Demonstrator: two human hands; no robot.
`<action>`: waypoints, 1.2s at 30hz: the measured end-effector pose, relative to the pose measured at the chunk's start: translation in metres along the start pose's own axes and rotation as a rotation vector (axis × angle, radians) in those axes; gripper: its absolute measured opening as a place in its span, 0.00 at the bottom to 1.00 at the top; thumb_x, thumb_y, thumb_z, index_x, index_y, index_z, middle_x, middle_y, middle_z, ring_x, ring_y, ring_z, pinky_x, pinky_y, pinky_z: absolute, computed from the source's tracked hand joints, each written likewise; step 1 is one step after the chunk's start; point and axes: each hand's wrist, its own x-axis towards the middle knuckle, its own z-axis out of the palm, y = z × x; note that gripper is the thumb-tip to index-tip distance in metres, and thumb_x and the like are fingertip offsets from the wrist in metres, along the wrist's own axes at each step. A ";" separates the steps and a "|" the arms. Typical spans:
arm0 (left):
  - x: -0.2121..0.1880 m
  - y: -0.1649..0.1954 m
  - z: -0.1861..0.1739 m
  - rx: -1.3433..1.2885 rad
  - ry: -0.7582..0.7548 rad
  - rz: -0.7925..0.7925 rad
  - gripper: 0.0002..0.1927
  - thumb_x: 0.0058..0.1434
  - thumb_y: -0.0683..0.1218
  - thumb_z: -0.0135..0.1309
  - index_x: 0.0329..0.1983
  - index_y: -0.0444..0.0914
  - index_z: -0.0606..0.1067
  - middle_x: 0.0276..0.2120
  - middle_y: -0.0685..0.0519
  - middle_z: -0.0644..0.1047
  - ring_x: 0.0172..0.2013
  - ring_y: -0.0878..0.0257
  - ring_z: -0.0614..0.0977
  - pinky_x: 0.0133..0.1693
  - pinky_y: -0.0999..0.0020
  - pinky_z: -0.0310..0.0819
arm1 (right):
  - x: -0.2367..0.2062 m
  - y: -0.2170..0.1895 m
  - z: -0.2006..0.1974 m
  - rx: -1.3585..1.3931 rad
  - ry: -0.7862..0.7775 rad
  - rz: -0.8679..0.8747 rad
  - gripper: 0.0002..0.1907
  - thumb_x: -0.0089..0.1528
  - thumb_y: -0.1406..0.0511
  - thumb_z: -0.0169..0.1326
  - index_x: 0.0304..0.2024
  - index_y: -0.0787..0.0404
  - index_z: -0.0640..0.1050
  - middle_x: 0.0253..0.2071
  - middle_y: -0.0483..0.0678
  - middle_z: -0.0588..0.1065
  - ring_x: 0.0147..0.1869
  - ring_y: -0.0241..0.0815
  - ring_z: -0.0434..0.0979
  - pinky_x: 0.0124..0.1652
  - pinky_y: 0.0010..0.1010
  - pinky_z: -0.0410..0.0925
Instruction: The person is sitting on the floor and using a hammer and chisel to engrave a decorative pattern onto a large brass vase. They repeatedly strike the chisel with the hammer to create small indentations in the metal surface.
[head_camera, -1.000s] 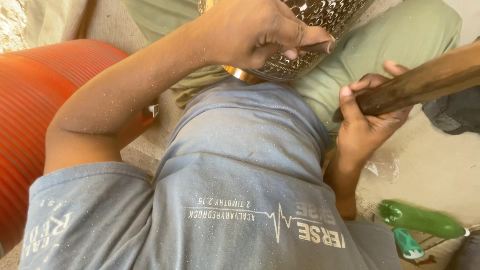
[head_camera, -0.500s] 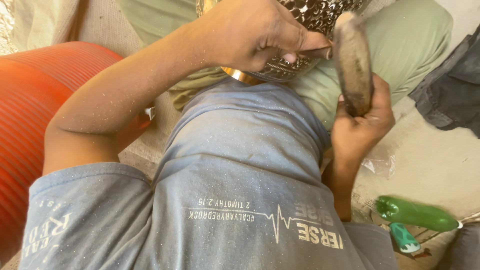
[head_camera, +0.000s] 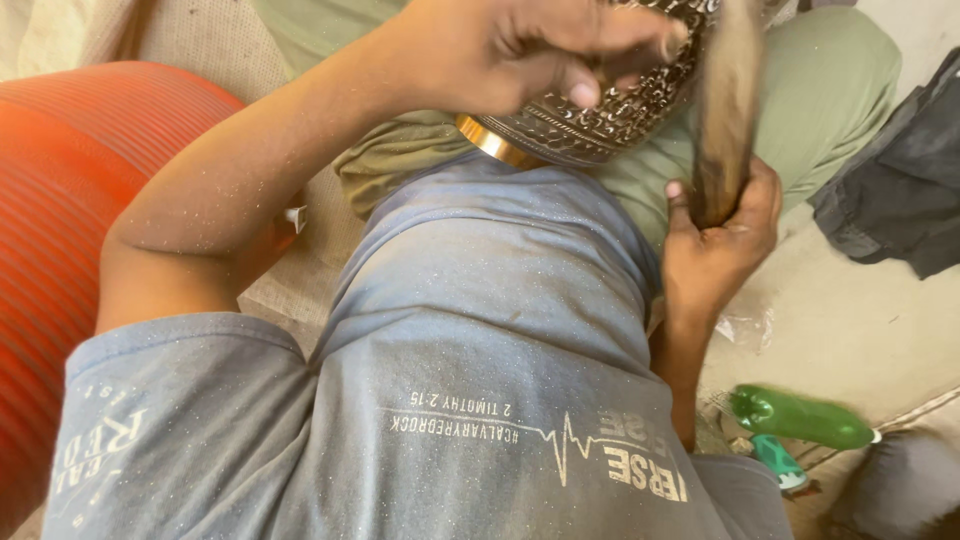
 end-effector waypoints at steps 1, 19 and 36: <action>-0.001 0.000 -0.004 0.079 -0.025 0.001 0.25 0.72 0.29 0.52 0.69 0.39 0.70 0.51 0.49 0.81 0.47 0.65 0.84 0.51 0.69 0.81 | -0.002 0.000 0.005 -0.156 -0.024 -0.106 0.28 0.61 0.79 0.68 0.57 0.65 0.67 0.49 0.57 0.73 0.50 0.52 0.75 0.53 0.40 0.70; 0.014 0.022 -0.005 0.572 -0.210 0.144 0.20 0.59 0.42 0.65 0.56 0.45 0.83 0.24 0.47 0.80 0.22 0.49 0.77 0.25 0.54 0.67 | -0.028 0.004 0.018 0.625 0.219 0.189 0.31 0.62 0.85 0.60 0.63 0.65 0.66 0.57 0.51 0.77 0.48 0.38 0.78 0.49 0.28 0.76; -0.007 0.003 0.012 0.524 -0.058 0.139 0.30 0.60 0.34 0.56 0.68 0.40 0.73 0.37 0.58 0.83 0.39 0.61 0.84 0.41 0.65 0.77 | 0.027 -0.039 -0.015 0.140 -0.047 0.019 0.28 0.52 0.84 0.57 0.52 0.60 0.74 0.45 0.44 0.75 0.43 0.40 0.78 0.42 0.33 0.72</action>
